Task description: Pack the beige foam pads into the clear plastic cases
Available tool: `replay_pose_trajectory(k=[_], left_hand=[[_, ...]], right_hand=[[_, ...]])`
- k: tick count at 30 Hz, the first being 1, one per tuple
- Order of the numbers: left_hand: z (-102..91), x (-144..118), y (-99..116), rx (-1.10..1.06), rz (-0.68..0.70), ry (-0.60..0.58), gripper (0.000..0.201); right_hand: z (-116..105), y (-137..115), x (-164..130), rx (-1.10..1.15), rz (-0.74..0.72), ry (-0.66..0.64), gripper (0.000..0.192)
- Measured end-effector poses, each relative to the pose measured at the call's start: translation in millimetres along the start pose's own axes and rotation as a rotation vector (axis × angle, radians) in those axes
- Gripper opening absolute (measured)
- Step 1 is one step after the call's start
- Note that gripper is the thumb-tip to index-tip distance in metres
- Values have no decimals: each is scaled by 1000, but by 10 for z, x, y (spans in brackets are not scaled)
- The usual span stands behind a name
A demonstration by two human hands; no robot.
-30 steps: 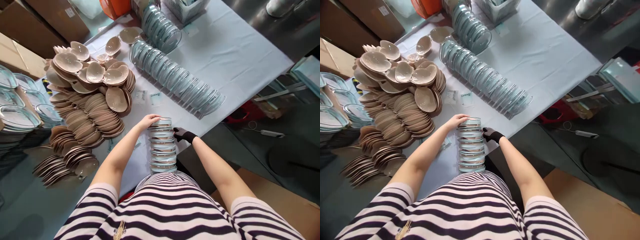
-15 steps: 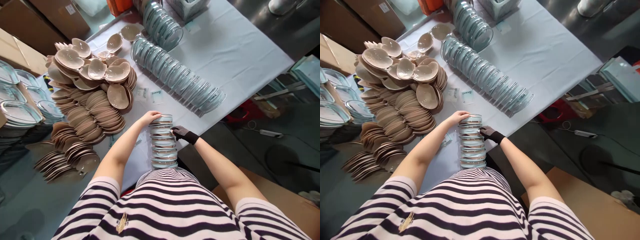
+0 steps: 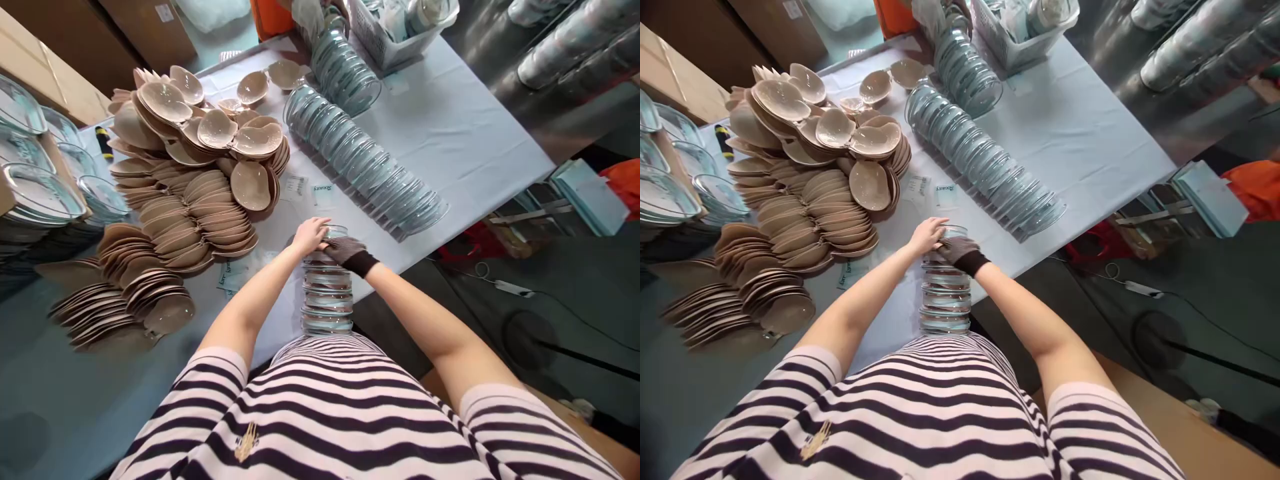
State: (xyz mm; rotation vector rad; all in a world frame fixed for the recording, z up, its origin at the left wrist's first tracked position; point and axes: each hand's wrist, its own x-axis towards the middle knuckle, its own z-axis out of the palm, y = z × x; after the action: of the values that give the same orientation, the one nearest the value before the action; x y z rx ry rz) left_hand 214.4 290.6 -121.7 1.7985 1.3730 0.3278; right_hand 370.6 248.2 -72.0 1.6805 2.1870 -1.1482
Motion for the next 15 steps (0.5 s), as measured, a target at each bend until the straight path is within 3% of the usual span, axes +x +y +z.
replay_pose_trajectory(k=[2,5,7,9,12,15], left_hand=[[77,-111,45,130,-3,75,44],[123,-180,89,215,-57,58,44],[119,-174,89,235,-64,32,43],[107,-156,72,244,-55,19,42],[96,-138,41,262,-56,16,41],[82,-128,31,276,-63,7,40]], right_hand=[[75,431,-195,153,194,-7,39],[393,894,-444,573,420,-257,27],[622,1007,-501,813,419,-369,25],[759,1023,-471,895,387,-401,19],[771,1040,-399,854,387,-459,13],[689,1092,-444,873,275,-451,16]])
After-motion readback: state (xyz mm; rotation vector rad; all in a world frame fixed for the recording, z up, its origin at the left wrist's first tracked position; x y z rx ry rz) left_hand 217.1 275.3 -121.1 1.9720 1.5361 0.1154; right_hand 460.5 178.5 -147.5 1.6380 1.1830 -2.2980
